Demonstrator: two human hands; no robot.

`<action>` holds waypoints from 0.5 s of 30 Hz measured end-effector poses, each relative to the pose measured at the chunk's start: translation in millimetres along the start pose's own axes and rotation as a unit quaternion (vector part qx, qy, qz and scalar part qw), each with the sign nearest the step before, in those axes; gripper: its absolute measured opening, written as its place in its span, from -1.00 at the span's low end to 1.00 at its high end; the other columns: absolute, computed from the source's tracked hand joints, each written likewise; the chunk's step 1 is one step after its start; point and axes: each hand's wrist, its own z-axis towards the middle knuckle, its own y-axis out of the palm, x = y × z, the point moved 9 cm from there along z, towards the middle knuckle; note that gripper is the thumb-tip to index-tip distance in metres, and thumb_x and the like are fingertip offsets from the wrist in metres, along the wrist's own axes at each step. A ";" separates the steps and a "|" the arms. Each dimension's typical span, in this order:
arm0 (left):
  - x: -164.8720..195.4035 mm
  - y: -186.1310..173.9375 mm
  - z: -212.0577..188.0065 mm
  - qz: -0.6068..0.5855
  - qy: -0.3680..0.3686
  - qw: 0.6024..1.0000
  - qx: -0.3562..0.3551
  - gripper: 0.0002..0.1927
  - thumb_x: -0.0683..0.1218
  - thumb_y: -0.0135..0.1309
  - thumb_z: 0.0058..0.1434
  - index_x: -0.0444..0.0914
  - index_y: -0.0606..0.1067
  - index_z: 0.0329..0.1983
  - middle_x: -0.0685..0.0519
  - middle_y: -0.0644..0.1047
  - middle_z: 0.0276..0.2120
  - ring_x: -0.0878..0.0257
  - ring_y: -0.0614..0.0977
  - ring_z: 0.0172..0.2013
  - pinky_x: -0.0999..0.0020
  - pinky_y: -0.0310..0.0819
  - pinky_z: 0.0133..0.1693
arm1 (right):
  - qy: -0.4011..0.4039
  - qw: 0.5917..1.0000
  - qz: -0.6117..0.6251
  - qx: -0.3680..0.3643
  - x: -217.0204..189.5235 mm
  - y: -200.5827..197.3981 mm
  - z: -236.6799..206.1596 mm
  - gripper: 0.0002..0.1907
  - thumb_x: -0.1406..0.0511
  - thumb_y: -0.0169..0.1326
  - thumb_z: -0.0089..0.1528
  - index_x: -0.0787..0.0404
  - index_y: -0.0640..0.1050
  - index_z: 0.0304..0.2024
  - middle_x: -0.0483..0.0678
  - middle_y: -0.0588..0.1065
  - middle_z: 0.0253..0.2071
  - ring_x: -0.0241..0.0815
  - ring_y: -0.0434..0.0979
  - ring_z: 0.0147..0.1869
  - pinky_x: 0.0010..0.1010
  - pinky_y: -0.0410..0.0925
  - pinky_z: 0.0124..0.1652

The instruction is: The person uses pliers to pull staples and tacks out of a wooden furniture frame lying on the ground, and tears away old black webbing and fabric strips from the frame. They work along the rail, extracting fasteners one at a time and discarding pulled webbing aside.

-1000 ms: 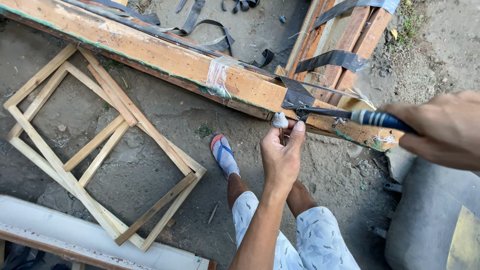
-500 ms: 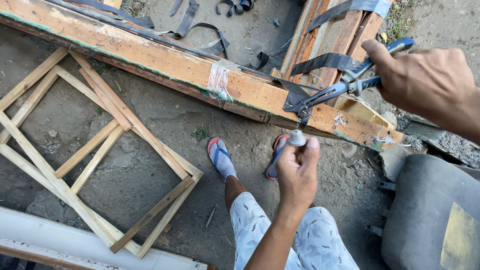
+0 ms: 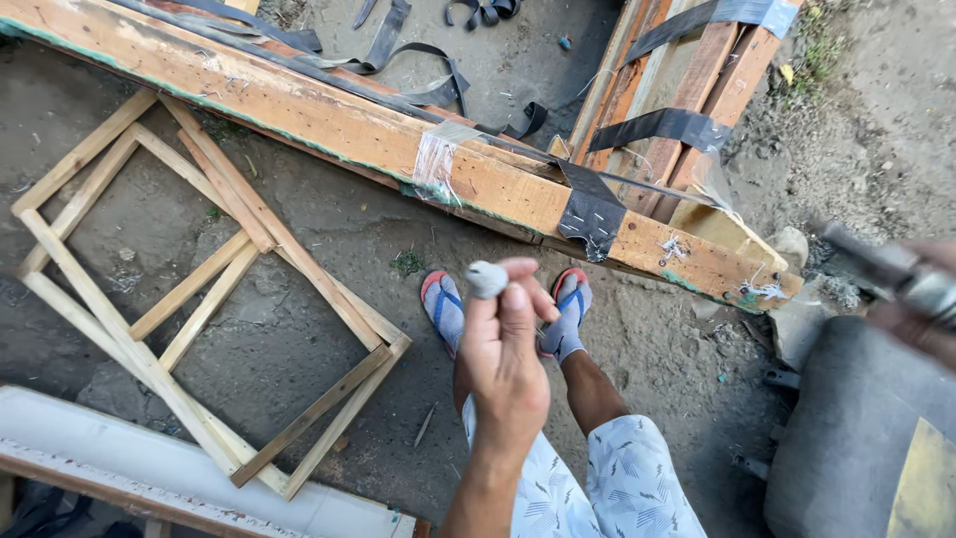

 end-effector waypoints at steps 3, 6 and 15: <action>37.9 5.1 19.5 0.035 0.055 0.997 -0.034 -0.73 -0.05 -0.18 0.64 -0.32 0.44 0.14 0.12 0.46 -0.31 0.39 0.46 -0.29 0.49 0.43 -0.15 | 0.032 0.989 0.139 -0.034 -12.2 44.9 -17.9 -0.64 0.09 0.08 0.27 0.14 0.53 0.01 0.01 0.39 -0.20 -0.16 0.46 -0.28 -0.30 0.45 -0.30; 55.2 27.8 51.1 0.020 0.048 0.994 -0.095 -0.72 -0.02 -0.17 0.65 -0.30 0.45 0.16 0.14 0.46 -0.38 0.46 0.39 -0.42 0.57 0.33 -0.31 | 0.119 0.931 0.324 -0.121 -38.9 69.7 -28.1 -0.70 0.17 0.09 0.30 0.18 0.54 -0.01 0.05 0.44 -0.11 -0.17 0.50 -0.21 -0.29 0.46 -0.23; 40.3 56.8 69.4 -0.071 0.017 0.983 -0.168 -0.66 0.07 -0.11 0.66 -0.31 0.46 0.04 0.19 0.35 -0.42 0.51 0.30 -0.43 0.62 0.17 -0.38 | 0.149 0.794 0.573 -0.134 -118.5 95.2 -36.8 -0.70 0.23 0.13 0.26 0.21 0.55 0.00 -0.04 0.66 -0.14 -0.30 0.51 -0.14 -0.40 0.38 -0.14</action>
